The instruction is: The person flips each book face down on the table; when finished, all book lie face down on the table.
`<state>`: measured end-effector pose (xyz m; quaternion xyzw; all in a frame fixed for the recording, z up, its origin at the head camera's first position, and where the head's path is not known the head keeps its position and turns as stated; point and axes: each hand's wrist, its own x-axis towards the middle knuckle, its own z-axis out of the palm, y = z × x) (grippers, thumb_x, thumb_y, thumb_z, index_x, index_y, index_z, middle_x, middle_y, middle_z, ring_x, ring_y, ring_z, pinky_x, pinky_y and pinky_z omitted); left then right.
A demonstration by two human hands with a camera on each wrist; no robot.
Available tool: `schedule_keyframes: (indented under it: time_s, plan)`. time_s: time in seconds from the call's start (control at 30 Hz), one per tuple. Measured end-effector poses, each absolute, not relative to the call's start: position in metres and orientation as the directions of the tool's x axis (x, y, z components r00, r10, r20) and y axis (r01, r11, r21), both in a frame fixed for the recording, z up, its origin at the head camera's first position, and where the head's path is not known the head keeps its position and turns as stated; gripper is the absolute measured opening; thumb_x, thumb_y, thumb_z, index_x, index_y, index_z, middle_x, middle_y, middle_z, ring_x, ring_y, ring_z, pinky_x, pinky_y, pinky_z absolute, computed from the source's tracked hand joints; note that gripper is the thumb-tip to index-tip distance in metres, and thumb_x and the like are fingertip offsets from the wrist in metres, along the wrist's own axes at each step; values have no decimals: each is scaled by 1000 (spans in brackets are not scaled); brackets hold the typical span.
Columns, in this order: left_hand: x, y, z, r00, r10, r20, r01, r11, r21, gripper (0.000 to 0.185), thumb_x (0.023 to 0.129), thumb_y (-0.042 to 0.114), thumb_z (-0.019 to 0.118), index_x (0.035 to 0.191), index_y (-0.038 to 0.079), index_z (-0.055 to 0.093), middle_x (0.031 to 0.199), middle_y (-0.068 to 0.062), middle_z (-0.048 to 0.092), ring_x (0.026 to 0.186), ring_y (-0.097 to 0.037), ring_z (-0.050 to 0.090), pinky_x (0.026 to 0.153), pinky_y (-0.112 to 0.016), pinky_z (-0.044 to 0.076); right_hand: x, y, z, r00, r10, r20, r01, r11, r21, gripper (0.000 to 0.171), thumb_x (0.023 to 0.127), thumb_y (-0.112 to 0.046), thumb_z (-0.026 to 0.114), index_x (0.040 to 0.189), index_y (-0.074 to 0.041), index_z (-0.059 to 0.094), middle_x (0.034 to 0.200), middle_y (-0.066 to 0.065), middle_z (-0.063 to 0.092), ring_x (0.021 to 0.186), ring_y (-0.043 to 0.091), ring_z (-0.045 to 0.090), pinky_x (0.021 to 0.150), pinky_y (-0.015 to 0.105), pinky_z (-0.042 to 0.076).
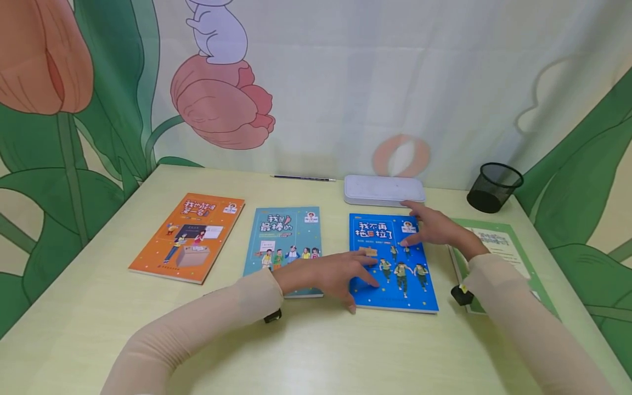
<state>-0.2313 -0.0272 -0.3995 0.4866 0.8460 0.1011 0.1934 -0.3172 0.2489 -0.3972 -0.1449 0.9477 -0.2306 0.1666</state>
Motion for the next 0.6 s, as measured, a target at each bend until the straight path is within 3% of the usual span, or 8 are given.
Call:
schedule_keyframes:
  time_s: [0.37,0.6]
  plan:
    - [-232,-26,-395,-466,853,-233,791,520,321,61,82,39,82,138,24,62,162,-9,34,155,-28,22,123,-41,27,-322,241,-397,-908,-371,-194,-245,847,-471,102,83,-41,80,159,-8,20,142,30,47,126,47,51,105,64,43]
    - [-229,-26,-398,-473,844,-252,771,535,346,62,82,38,82,139,24,61,163,-8,32,155,-26,22,122,-40,30,-325,235,-401,-911,-346,-224,-204,851,-484,101,84,-40,80,159,-9,20,148,31,42,130,50,48,104,64,44]
